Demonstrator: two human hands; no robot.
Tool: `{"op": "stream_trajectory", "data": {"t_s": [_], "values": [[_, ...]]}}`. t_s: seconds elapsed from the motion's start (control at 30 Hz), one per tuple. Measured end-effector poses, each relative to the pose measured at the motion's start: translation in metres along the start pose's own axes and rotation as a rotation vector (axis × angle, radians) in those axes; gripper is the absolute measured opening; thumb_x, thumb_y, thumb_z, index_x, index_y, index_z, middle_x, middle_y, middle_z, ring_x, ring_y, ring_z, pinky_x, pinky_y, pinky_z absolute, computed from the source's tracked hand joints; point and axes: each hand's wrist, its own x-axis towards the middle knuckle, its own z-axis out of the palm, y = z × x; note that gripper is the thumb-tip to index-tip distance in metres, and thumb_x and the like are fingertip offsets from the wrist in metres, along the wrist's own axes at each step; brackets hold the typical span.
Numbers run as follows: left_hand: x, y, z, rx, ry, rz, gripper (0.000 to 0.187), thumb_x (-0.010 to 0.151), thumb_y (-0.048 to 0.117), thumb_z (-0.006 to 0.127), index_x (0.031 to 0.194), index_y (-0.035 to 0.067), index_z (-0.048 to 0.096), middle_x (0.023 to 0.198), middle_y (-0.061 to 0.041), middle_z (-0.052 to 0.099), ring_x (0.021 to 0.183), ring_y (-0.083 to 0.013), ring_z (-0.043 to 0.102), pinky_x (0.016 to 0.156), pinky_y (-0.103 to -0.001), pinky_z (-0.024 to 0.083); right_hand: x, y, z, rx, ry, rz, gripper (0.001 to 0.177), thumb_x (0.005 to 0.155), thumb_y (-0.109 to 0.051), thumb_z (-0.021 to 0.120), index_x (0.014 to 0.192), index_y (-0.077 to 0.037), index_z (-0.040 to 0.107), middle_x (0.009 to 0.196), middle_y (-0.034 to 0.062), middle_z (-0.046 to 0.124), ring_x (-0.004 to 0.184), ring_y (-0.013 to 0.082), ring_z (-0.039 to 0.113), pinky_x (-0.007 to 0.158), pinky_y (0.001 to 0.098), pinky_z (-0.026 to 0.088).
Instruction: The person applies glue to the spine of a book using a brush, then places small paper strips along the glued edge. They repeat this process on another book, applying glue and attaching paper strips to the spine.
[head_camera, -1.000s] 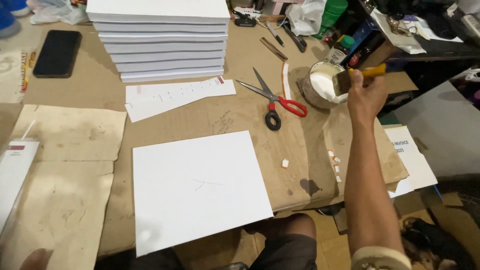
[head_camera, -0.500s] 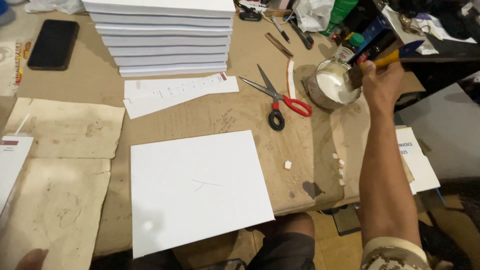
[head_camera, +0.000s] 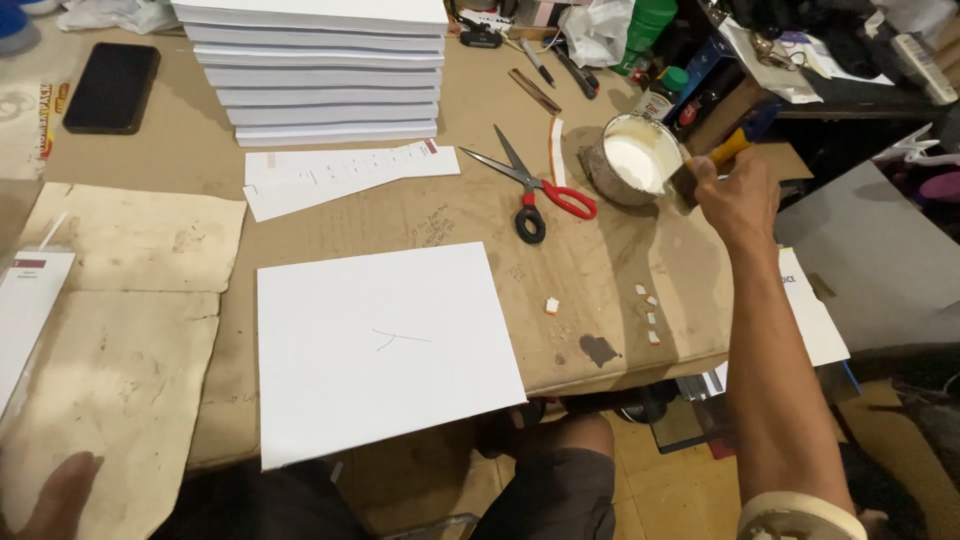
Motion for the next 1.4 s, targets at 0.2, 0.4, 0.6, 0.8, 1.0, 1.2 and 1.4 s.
{"op": "stream_trajectory", "data": {"t_s": [0.2,0.4,0.6,0.8,1.0,1.2,1.4], "values": [[0.068,-0.006,-0.027,0.297,-0.08,-0.023,0.058,0.095,0.024,0.061,0.148,-0.001,0.058,0.127,-0.026,0.066,0.114,-0.0447,0.065,0.091,-0.053,0.055,-0.024,0.025,-0.033,0.034,0.046,-0.167,0.04,0.109,-0.047,0.072,0.107,-0.007,0.068,0.098,0.0131,0.064,0.088,0.0317,0.056,0.068,0.0476,0.042],[0.065,-0.056,-0.053,0.976,-0.062,0.074,0.096,0.086,0.078,0.043,0.146,0.004,0.055,0.114,-0.019,0.074,0.094,-0.0439,0.072,0.078,-0.055,0.055,-0.011,0.031,0.086,1.17,-0.483,-0.1,0.021,0.111,-0.061,0.059,0.126,-0.047,0.061,0.124,-0.028,0.064,0.1,-0.0122,0.061,0.07,0.0048,0.048],[0.073,-0.043,-0.069,0.76,-0.189,-0.111,0.104,0.085,0.086,0.035,0.158,0.012,0.036,0.141,-0.019,0.06,0.116,-0.0474,0.059,0.093,-0.06,0.044,-0.188,-0.225,0.075,1.205,-0.599,-0.351,0.023,0.109,-0.025,0.068,0.122,-0.008,0.059,0.109,0.0102,0.067,0.09,0.0189,0.068,0.079,0.0292,0.059],[0.063,-0.054,-0.076,0.581,-0.149,-0.019,0.099,0.083,0.082,0.044,0.147,0.007,0.044,0.137,-0.021,0.054,0.116,-0.0463,0.057,0.095,-0.062,0.04,-0.316,-0.408,0.082,1.195,-0.811,-0.696,0.031,0.096,-0.014,0.074,0.122,-0.005,0.06,0.099,0.0083,0.069,0.083,0.0149,0.067,0.074,0.0259,0.056],[0.061,-0.049,-0.084,0.561,-0.106,0.004,0.083,0.086,0.081,0.054,0.124,0.007,0.059,0.109,-0.015,0.068,0.099,-0.0379,0.063,0.086,-0.057,0.042,-0.4,-0.498,0.08,0.916,-0.954,-1.102,0.015,0.096,-0.02,0.069,0.102,-0.007,0.071,0.092,0.0038,0.076,0.082,0.0151,0.073,0.074,0.0283,0.06],[0.067,-0.056,-0.093,0.532,-0.118,0.041,0.077,0.089,0.08,0.053,0.117,0.008,0.059,0.1,-0.012,0.068,0.091,-0.0346,0.063,0.082,-0.052,0.042,-0.418,-0.519,0.122,0.54,-0.845,-1.371,0.028,0.095,-0.039,0.065,0.109,-0.016,0.072,0.096,0.001,0.08,0.077,0.0154,0.075,0.066,0.0309,0.059],[0.065,-0.065,-0.096,0.462,-0.096,0.102,0.068,0.09,0.075,0.06,0.11,0.01,0.058,0.094,-0.006,0.064,0.087,-0.0306,0.06,0.079,-0.048,0.041,-0.365,-0.542,0.182,0.358,-0.583,-1.209,0.036,0.096,-0.049,0.066,0.111,-0.016,0.065,0.1,0.0043,0.076,0.086,0.0231,0.071,0.074,0.0387,0.052]]}}
